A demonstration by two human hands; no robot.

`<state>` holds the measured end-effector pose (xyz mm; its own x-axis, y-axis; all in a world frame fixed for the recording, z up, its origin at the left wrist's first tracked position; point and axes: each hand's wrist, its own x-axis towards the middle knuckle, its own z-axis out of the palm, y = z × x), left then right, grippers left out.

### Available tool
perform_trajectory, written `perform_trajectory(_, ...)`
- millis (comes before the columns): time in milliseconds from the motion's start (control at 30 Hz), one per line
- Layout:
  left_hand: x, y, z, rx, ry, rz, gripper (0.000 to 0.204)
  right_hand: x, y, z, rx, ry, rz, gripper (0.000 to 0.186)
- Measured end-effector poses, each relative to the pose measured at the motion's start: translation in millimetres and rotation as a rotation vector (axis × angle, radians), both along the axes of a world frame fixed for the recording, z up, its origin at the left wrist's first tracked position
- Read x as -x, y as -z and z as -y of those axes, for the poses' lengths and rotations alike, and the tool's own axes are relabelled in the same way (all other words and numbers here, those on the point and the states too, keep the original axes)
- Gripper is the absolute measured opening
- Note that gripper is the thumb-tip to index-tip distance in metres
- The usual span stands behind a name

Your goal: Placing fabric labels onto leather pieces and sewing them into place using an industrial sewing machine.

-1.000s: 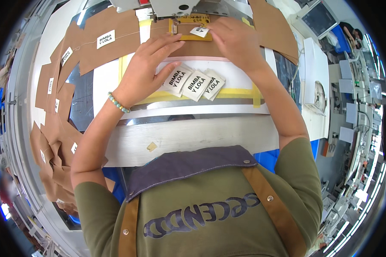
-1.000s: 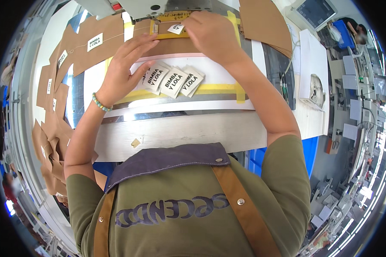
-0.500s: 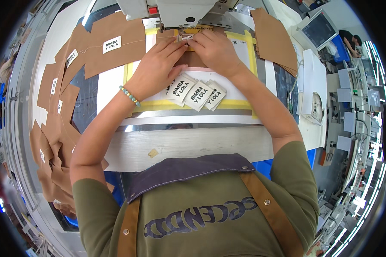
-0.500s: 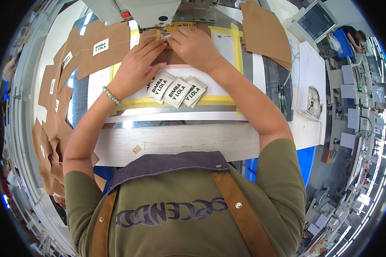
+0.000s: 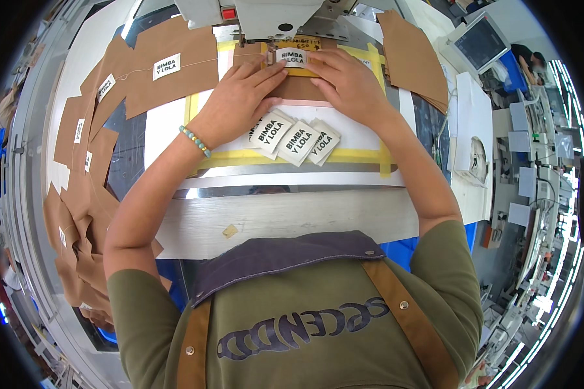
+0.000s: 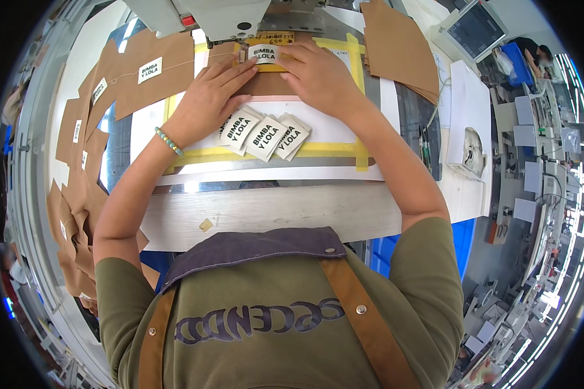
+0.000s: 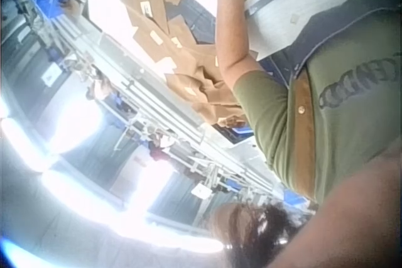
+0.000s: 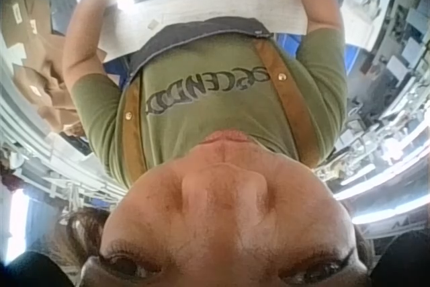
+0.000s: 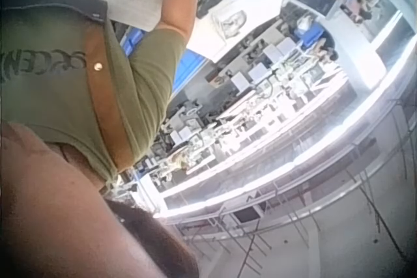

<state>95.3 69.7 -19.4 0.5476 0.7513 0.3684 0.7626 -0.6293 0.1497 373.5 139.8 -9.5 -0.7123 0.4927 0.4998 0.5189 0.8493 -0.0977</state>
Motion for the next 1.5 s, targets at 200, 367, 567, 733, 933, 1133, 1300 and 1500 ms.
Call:
perform_trajectory(200, 2, 2, -2, -0.108, -0.059, -0.020, 0.051, -2, 12, -2, 0.078, -0.012, 0.070, 0.040)
perform_trajectory(367, -5, 0, -9, -0.045, 0.022, 0.043, 0.055, 2, 9, -4, 0.097, -0.024, 0.033, 0.043)
perform_trajectory(567, -10, 7, -20, 0.007, -0.008, 0.027, 0.058, -6, 16, -10, 0.131, -0.032, 0.060, 0.043)
perform_trajectory(733, -6, 9, -20, 0.055, -0.039, 0.002, 0.058, -6, 13, -12, 0.154, -0.029, 0.040, 0.040)
perform_trajectory(933, 3, 9, -26, 0.125, -0.017, 0.103, 0.051, 6, 8, -20, 0.059, -0.116, 0.011, 0.035)
perform_trajectory(1133, 15, -1, -25, 0.289, 0.023, 0.335, 0.039, 17, 21, -16, 0.219, -0.097, 0.001, 0.037)
perform_trajectory(1300, 24, -5, -20, 0.139, -0.075, 0.317, 0.037, 21, 23, -17, 0.149, -0.127, 0.039, 0.040)
perform_trajectory(1500, 25, -4, -22, 0.073, -0.055, 0.171, 0.042, 21, 22, -16, 0.142, -0.118, 0.086, 0.043)
